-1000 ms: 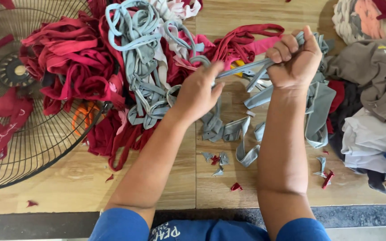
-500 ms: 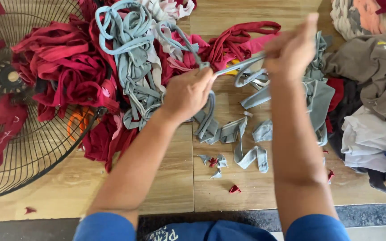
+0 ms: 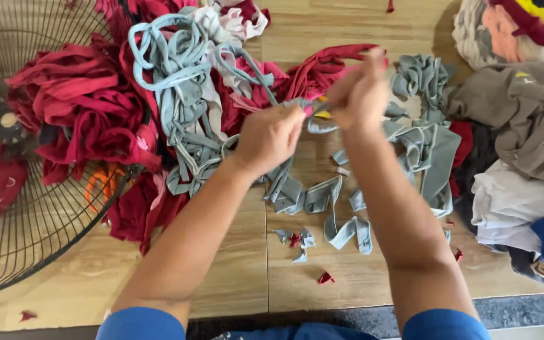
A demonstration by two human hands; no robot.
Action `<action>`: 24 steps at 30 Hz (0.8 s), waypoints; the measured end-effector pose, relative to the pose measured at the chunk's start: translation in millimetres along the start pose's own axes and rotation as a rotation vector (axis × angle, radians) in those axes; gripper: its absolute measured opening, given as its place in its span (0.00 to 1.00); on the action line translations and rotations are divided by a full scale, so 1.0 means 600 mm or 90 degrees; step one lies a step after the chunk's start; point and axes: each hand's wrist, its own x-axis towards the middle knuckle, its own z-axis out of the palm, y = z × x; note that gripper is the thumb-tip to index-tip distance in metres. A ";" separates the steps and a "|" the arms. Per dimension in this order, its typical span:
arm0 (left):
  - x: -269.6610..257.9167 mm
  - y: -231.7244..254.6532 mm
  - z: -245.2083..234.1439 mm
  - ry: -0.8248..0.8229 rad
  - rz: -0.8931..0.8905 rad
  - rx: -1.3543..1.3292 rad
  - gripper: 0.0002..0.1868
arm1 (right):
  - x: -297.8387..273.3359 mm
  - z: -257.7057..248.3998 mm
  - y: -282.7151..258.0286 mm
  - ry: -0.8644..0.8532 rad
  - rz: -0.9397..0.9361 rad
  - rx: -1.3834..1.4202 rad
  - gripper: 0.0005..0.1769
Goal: Cut long gray fabric strips into smaller segments using scissors on a workbench surrounded by textile remnants.
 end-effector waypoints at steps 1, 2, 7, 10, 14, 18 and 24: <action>-0.001 0.001 -0.011 0.000 -0.003 0.002 0.08 | 0.001 -0.009 -0.010 -0.002 0.003 -0.001 0.32; -0.004 0.003 -0.022 0.004 -0.044 -0.054 0.07 | 0.001 -0.019 -0.019 -0.034 -0.097 -0.210 0.35; -0.005 0.026 -0.079 0.042 -0.054 0.021 0.06 | 0.189 -0.159 -0.018 0.040 -0.102 0.154 0.27; -0.003 0.018 -0.072 0.057 -0.112 -0.043 0.10 | 0.156 -0.159 -0.034 -0.014 -0.023 0.163 0.27; -0.011 0.013 -0.084 0.000 -0.205 -0.178 0.10 | 0.098 -0.103 -0.053 -0.134 0.063 0.043 0.26; -0.014 -0.018 -0.078 -0.068 -0.410 -0.361 0.33 | 0.086 -0.131 -0.073 -0.202 -0.033 -0.346 0.27; -0.003 -0.019 -0.097 -0.034 -0.534 -0.600 0.35 | 0.087 -0.149 -0.094 -0.254 -0.026 -0.408 0.24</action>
